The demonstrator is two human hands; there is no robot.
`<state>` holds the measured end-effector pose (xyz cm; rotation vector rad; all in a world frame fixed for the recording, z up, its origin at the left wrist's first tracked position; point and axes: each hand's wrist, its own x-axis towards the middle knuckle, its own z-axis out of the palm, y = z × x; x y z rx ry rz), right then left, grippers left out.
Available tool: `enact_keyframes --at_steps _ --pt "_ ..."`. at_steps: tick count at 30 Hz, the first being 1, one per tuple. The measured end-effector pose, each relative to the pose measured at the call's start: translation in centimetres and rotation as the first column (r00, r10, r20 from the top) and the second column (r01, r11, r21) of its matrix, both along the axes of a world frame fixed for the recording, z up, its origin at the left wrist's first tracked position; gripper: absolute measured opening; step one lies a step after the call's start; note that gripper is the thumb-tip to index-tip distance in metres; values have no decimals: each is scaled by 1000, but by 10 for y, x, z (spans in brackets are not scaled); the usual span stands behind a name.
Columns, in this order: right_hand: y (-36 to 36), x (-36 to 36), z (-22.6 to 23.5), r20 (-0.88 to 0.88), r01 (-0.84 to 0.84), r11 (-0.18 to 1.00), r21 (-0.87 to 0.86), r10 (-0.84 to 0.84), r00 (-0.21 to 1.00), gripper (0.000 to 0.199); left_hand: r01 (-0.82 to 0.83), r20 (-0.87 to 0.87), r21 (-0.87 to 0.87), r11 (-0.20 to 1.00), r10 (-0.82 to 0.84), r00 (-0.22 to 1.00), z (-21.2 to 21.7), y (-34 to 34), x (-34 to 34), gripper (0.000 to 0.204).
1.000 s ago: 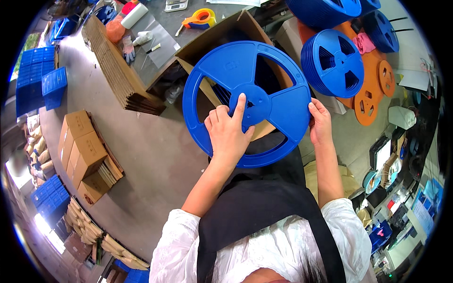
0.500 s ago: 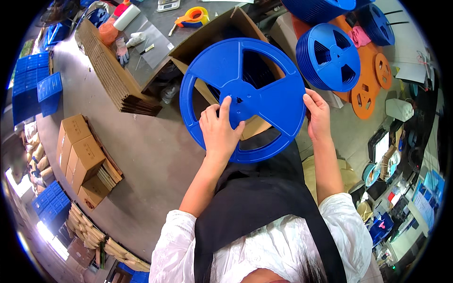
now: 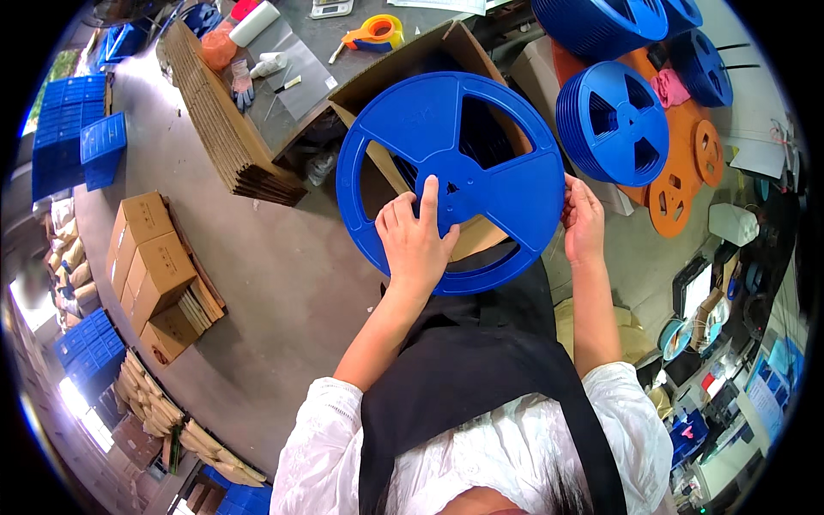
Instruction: The person picks up blue plastic spools from a cardboard box and stacks them on a table. They handle the spools one by one, aligning them into a vertical pile. The task involves repetitive lifting and placing of the plastic components.
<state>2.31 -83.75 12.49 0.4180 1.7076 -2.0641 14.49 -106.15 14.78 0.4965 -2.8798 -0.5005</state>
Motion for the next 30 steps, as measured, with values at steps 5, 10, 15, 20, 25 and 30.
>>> enact_keyframes --at_steps 5,10,15,20,25,30 --pt "5 -6 8 -155 187 981 52 -177 972 40 19 -2 70 997 -19 1000 -3 -4 0 81" --pt "39 -17 -4 -154 345 938 -21 -344 926 39 -118 136 947 -300 41 990 -12 -26 1 59" --pt "40 3 -18 -8 283 959 13 -283 959 38 243 -132 155 -957 224 966 -30 -7 9 68" --pt "41 14 -30 70 241 971 7 -240 968 38 238 -195 195 -952 200 960 -57 3 16 74" --pt "43 13 -36 105 238 970 47 -241 965 40 160 -10 279 -947 164 986 -50 8 24 74" --pt "57 15 -59 147 214 975 61 -221 964 41 76 83 435 -897 124 989 -47 10 20 74"
